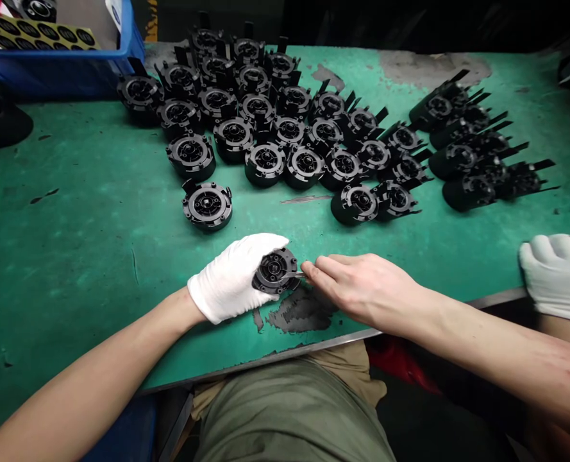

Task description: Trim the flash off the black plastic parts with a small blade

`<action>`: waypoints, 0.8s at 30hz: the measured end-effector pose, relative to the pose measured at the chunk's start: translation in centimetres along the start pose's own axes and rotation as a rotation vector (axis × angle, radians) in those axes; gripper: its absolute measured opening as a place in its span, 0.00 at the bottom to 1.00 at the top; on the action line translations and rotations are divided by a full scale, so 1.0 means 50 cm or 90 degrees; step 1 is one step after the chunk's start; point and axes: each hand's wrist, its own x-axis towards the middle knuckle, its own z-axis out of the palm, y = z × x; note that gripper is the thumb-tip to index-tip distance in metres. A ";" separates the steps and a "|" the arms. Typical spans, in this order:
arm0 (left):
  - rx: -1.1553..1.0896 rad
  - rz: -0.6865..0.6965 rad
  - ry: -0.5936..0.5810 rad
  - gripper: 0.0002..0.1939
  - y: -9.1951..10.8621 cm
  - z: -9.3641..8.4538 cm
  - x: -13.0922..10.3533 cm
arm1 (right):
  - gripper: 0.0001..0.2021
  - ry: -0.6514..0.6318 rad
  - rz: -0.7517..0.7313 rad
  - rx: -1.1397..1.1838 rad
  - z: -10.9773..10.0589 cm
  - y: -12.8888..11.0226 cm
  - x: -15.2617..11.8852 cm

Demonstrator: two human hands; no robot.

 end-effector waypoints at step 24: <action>0.015 0.004 0.022 0.37 0.003 0.001 0.004 | 0.08 0.024 0.056 0.075 0.017 0.002 -0.006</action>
